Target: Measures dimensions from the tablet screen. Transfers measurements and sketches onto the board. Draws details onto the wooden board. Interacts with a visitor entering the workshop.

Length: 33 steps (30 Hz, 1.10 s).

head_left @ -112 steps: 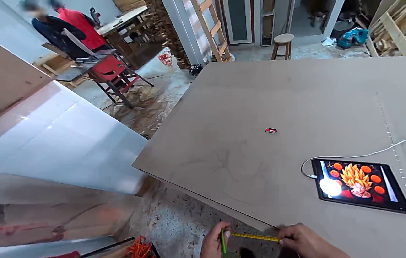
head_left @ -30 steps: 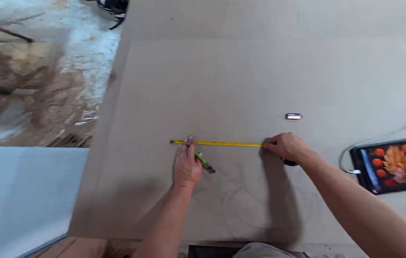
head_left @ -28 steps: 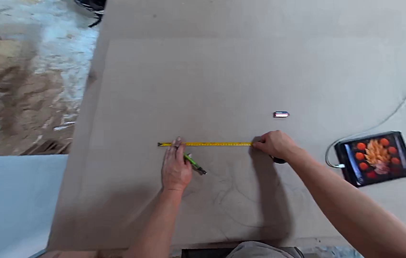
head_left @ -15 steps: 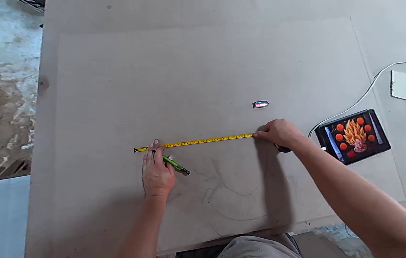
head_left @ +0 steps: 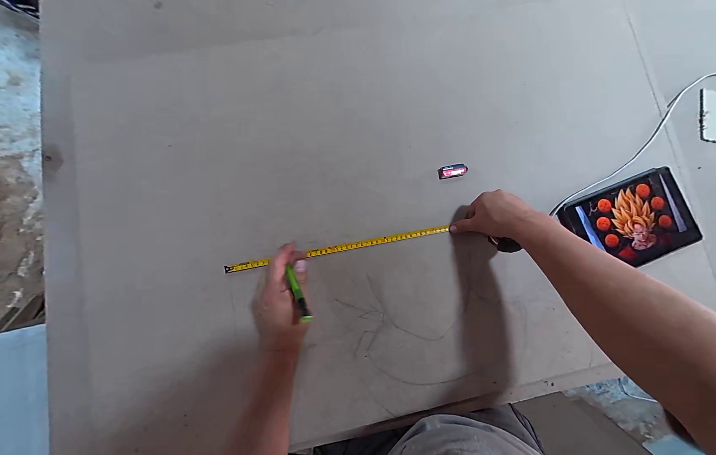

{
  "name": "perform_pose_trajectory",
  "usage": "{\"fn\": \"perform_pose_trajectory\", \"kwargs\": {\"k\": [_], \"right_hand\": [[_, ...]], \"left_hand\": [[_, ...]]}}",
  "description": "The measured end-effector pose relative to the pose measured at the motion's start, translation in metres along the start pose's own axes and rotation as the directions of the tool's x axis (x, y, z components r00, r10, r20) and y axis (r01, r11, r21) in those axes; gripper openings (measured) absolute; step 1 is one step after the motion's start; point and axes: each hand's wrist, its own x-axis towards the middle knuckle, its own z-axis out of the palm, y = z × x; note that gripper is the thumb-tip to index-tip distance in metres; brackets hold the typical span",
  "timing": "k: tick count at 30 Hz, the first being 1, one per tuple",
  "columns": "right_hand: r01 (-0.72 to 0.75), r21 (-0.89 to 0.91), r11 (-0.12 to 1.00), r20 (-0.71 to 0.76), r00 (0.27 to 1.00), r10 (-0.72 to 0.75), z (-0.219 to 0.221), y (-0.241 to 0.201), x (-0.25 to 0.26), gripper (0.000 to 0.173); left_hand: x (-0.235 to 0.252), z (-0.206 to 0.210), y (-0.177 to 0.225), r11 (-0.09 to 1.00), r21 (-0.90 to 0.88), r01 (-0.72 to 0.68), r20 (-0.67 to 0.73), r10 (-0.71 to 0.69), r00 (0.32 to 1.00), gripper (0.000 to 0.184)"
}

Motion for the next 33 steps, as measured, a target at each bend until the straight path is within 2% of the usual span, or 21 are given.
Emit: {"fn": "perform_pose_trajectory", "kwargs": {"k": [3,6,11,18,28,31,33], "right_hand": [[0.009,0.01,1.0,-0.008,1.0,-0.008,0.001,0.0,0.0,0.064],[0.015,0.014,1.0,-0.02,1.0,-0.015,0.002,0.001,0.0,0.063],[0.01,0.023,1.0,-0.016,1.0,-0.01,0.0,0.001,-0.001,0.062],[0.027,0.007,1.0,-0.021,0.999,-0.027,0.002,0.003,0.001,0.064],[0.05,0.03,0.998,-0.056,0.997,-0.048,0.003,0.005,-0.002,0.063],[0.146,0.113,0.983,-0.106,0.985,-0.134,0.007,0.017,-0.008,0.059],[0.258,0.318,0.912,-0.19,0.96,-0.206,0.015,0.034,-0.014,0.052]], "left_hand": [[0.009,0.029,0.033,0.94,-0.327,0.099,0.207,-0.031,0.978,0.035],[0.015,0.058,0.047,0.849,-0.47,0.241,0.293,-0.108,0.95,0.016],[0.022,0.077,0.047,0.895,-0.392,0.212,0.203,-0.141,0.969,0.012],[0.028,0.081,0.051,0.947,-0.274,0.167,0.175,-0.121,0.977,0.012],[0.03,0.084,0.047,0.941,-0.3,0.16,0.177,-0.11,0.978,0.011],[0.027,0.081,0.046,0.948,-0.288,0.133,0.21,-0.073,0.975,0.009],[0.022,0.076,0.045,0.941,-0.308,0.141,0.236,-0.068,0.969,0.008]]}}
